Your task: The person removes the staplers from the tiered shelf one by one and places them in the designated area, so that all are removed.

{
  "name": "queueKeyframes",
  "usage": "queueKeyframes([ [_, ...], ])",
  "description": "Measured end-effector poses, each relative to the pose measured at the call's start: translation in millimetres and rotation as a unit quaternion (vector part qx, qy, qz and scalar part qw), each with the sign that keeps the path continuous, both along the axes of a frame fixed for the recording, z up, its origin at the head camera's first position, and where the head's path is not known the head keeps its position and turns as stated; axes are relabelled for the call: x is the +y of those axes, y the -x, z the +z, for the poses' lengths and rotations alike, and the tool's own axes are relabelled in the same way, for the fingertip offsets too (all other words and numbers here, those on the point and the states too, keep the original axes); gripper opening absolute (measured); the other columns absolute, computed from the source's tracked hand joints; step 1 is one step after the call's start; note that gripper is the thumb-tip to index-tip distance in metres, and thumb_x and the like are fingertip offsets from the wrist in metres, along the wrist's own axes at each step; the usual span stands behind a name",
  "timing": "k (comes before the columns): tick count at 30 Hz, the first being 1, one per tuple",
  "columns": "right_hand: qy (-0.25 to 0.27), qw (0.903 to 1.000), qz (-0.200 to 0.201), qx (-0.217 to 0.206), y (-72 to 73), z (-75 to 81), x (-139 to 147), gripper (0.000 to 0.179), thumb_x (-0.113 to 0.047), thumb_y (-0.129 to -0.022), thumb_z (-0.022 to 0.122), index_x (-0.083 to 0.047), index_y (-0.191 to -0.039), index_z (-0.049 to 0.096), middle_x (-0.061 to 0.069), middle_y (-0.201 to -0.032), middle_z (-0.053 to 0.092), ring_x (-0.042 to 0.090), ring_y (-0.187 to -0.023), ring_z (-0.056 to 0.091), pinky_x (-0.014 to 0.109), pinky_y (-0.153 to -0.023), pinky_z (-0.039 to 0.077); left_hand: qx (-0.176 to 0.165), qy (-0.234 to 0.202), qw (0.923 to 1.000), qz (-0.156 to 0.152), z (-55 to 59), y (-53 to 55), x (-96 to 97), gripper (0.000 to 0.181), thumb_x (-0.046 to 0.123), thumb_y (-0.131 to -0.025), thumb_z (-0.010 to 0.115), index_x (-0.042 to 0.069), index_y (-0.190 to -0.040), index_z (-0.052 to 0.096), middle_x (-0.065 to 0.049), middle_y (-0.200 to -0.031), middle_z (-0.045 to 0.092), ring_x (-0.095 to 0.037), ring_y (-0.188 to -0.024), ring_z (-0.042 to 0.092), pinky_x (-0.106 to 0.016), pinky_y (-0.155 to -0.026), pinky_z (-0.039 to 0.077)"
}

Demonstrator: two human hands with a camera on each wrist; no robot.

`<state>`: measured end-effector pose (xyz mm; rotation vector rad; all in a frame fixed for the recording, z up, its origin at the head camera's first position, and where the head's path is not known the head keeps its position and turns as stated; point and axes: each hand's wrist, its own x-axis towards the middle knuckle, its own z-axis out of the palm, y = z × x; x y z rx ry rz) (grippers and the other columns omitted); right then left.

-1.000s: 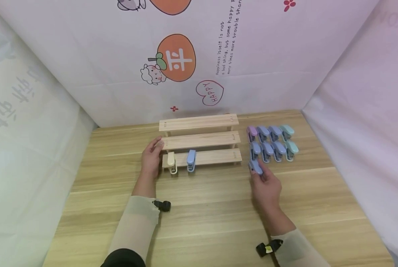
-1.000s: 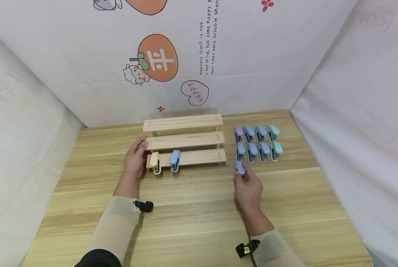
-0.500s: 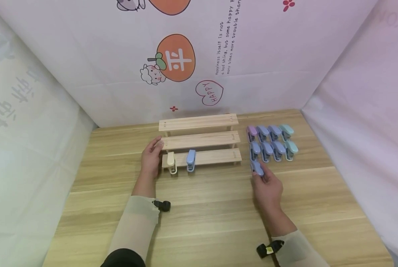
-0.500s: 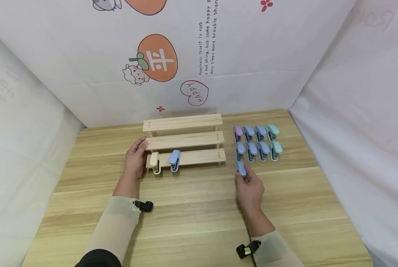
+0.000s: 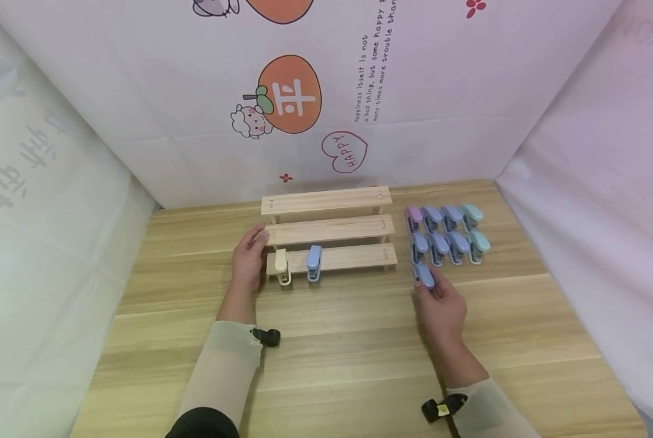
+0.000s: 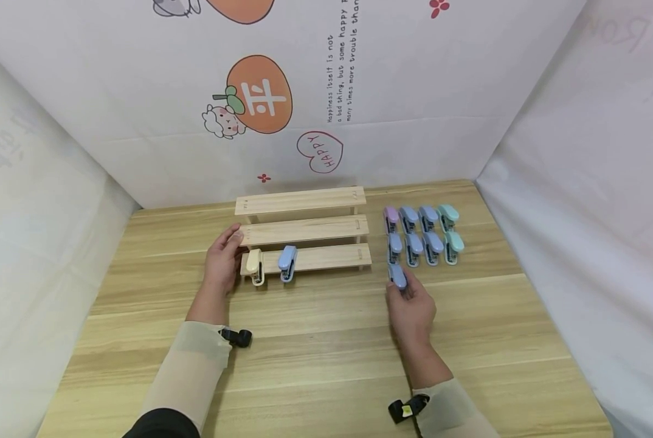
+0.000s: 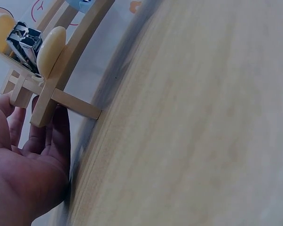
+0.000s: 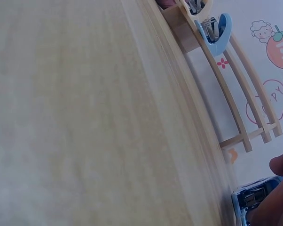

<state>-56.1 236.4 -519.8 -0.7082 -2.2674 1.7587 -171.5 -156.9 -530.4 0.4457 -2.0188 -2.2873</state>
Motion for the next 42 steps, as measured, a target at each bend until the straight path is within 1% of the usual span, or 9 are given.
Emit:
queueKeyframes([
  [6,0.022,0.9992,-0.011,0.031,0.0,0.3,-1,0.05,-0.008,-0.094,0.073,-0.002,-0.143,0.06,0.016,-0.143,0.06,0.024,-0.134,0.057,0.019,-0.102,0.049,0.0,0.001,1.0,-0.002,0.8,-0.3,-0.4,0.057,0.042,-0.096,0.075,0.02,-0.146,0.06,-0.01,-0.141,0.063,-0.027,-0.129,0.06,-0.04,-0.111,0.048],
  [10,0.032,0.999,-0.017,0.026,0.5,2.5,0,0.051,-0.01,-0.095,0.073,-0.003,-0.143,0.059,0.015,-0.144,0.06,0.024,-0.135,0.056,0.02,-0.104,0.049,0.004,0.004,1.0,-0.006,1.5,-1.1,-0.5,0.059,0.043,-0.096,0.075,0.018,-0.147,0.059,-0.009,-0.138,0.064,-0.026,-0.128,0.06,-0.041,-0.111,0.049],
  [14,0.045,0.9985,-0.021,0.022,0.9,6.9,2,0.054,-0.015,-0.097,0.074,-0.006,-0.147,0.057,0.013,-0.149,0.057,0.022,-0.139,0.053,0.022,-0.108,0.047,0.004,0.004,1.0,-0.006,1.8,-1.7,-0.9,0.061,0.044,-0.096,0.075,0.016,-0.147,0.058,-0.008,-0.137,0.065,-0.025,-0.126,0.061,-0.041,-0.11,0.05],
  [20,0.048,0.9981,-0.024,0.032,1.0,13.6,3,0.056,-0.022,-0.097,0.075,-0.008,-0.148,0.056,0.009,-0.151,0.055,0.021,-0.141,0.051,0.029,-0.114,0.044,-0.004,0.003,1.0,-0.006,2.4,-2.1,-1.7,0.059,0.045,-0.096,0.075,0.02,-0.147,0.06,-0.008,-0.137,0.064,-0.025,-0.127,0.06,-0.042,-0.109,0.05],
  [24,0.061,0.9962,-0.028,0.055,1.1,16.7,2,0.055,-0.019,-0.096,0.076,-0.006,-0.146,0.057,0.011,-0.151,0.055,0.022,-0.14,0.052,0.028,-0.114,0.044,-0.009,0.011,0.9999,-0.003,2.7,-1.8,-1.7,0.058,0.046,-0.095,0.076,0.022,-0.145,0.061,-0.007,-0.138,0.064,-0.024,-0.127,0.06,-0.04,-0.111,0.049],
  [31,0.045,0.995,-0.027,0.085,4.9,18.5,0,0.051,-0.017,-0.096,0.075,-0.005,-0.143,0.06,0.013,-0.146,0.059,0.023,-0.137,0.055,0.025,-0.11,0.047,-0.006,0.014,0.9999,-0.001,2.5,-0.7,-0.7,0.056,0.042,-0.096,0.075,0.019,-0.145,0.061,-0.009,-0.138,0.064,-0.025,-0.126,0.06,-0.041,-0.111,0.048],
  [33,0.046,0.9945,-0.028,0.089,6.2,20.3,0,0.051,-0.016,-0.096,0.075,-0.005,-0.143,0.06,0.013,-0.147,0.059,0.023,-0.137,0.055,0.026,-0.11,0.047,-0.007,0.014,0.9999,-0.002,2.4,-0.6,-0.9,0.056,0.043,-0.097,0.074,0.019,-0.146,0.06,-0.009,-0.138,0.064,-0.026,-0.125,0.06,-0.042,-0.111,0.048],
  [38,0.068,0.9915,-0.028,0.107,7.4,27.5,-4,0.051,-0.011,-0.094,0.076,-0.004,-0.143,0.06,0.014,-0.147,0.058,0.027,-0.139,0.053,0.029,-0.112,0.046,-0.011,0.013,0.9998,-0.005,4.3,-1.9,-1.3,0.055,0.043,-0.097,0.073,0.02,-0.146,0.061,-0.011,-0.137,0.064,-0.027,-0.124,0.061,-0.042,-0.11,0.049],
  [42,0.068,0.9894,-0.021,0.127,6.7,32.1,-9,0.051,-0.007,-0.093,0.076,-0.002,-0.141,0.061,0.016,-0.146,0.058,0.029,-0.139,0.053,0.03,-0.111,0.047,-0.011,0.01,0.9999,-0.006,6.0,-3.5,-0.8,0.051,0.041,-0.098,0.072,0.022,-0.145,0.062,-0.012,-0.136,0.064,-0.026,-0.124,0.061,-0.041,-0.109,0.05],
])
